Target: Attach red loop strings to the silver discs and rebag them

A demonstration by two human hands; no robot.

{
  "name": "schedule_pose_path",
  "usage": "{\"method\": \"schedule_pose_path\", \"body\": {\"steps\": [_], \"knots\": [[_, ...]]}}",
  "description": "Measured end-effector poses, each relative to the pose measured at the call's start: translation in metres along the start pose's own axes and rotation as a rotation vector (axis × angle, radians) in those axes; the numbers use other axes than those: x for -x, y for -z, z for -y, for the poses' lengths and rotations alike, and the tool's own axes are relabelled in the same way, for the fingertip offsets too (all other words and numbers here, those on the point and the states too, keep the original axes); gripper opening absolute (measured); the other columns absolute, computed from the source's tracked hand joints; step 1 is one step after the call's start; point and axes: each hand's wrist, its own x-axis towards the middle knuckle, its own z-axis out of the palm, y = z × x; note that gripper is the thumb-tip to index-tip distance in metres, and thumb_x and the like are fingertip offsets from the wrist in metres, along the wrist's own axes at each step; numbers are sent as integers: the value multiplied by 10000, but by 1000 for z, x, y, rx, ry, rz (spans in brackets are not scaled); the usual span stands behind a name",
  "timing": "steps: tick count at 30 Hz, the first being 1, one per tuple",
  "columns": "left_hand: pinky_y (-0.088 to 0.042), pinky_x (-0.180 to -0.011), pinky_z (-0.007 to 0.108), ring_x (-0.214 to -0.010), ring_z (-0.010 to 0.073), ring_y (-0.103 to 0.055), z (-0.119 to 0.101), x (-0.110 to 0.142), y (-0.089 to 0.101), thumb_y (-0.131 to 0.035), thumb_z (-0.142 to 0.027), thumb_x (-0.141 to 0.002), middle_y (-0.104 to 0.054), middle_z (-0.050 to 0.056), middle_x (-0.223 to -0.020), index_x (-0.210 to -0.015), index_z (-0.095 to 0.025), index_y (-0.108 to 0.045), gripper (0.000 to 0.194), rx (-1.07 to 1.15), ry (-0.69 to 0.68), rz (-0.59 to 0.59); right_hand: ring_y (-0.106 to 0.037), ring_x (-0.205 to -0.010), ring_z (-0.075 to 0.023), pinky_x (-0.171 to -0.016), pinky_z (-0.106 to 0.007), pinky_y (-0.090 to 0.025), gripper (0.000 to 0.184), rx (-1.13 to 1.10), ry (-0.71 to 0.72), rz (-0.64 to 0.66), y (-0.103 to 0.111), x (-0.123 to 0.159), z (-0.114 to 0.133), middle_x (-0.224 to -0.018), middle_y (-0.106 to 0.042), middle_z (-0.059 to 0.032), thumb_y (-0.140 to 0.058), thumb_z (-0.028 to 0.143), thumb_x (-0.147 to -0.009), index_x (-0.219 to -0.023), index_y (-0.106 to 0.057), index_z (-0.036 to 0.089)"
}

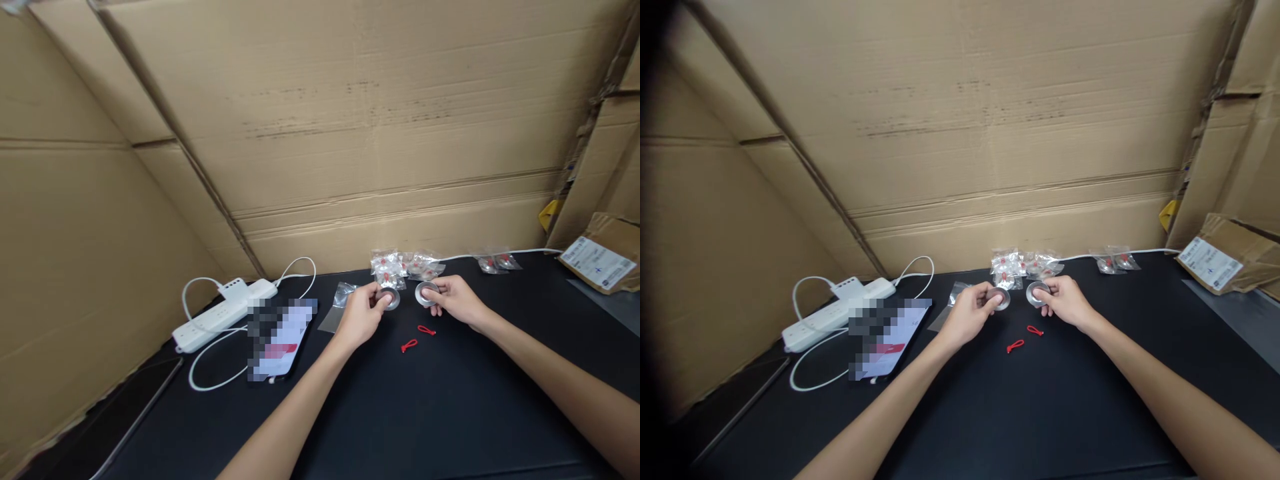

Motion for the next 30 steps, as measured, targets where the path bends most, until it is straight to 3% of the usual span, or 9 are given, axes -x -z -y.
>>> {"method": "schedule_pose_path", "body": {"steps": [8, 15, 20, 24, 30], "knots": [[-347, -547, 234, -572, 129, -485, -1, -1, 0, -568, -357, -833, -556, -2, -638, -752, -159, -611, 218, 67, 21, -25, -663, -554, -158, -520, -252, -519, 248, -77, -36, -10, -1, -2, -1, -647, -670, -35, -683, 368, -763, -819, -621, 135], [-363, -483, 217, -510, 101, -476, -2, -1, -1, -618, -273, -771, -561, -10, -629, -761, -164, -579, 117, 214, 93, 3, -707, -647, -200, -589, -291, -542, 281, -141, -83, -47, -1, -3, -6, -697, -687, -49, -699, 388, -746, -803, -529, 170], [-403, -428, 221, -491, 116, -524, -3, -1, -2, -671, -287, -733, -563, -12, -622, -775, -172, -534, 183, 303, 170, 12, -686, -665, -188, -606, -287, -516, 264, -68, -29, -83, 2, -5, -10, -694, -652, -24, -694, 383, -739, -787, -531, 181], [-456, -459, 242, -505, 129, -567, -3, -1, -3, -670, -270, -741, -560, -14, -618, -792, -173, -516, 189, 353, 143, 14, -646, -680, -183, -592, -283, -487, 257, 18, 12, -149, 3, -7, -13, -741, -650, -31, -689, 403, -721, -758, -557, 186], [-399, -460, 212, -541, 114, -517, -5, 0, -2, -635, -295, -775, -529, -20, -640, -763, -178, -526, 161, 293, 100, 23, -601, -666, -166, -648, -293, -459, 266, 60, 40, -183, 4, -8, -11, -746, -648, -28, -681, 429, -723, -748, -586, 182]]}}
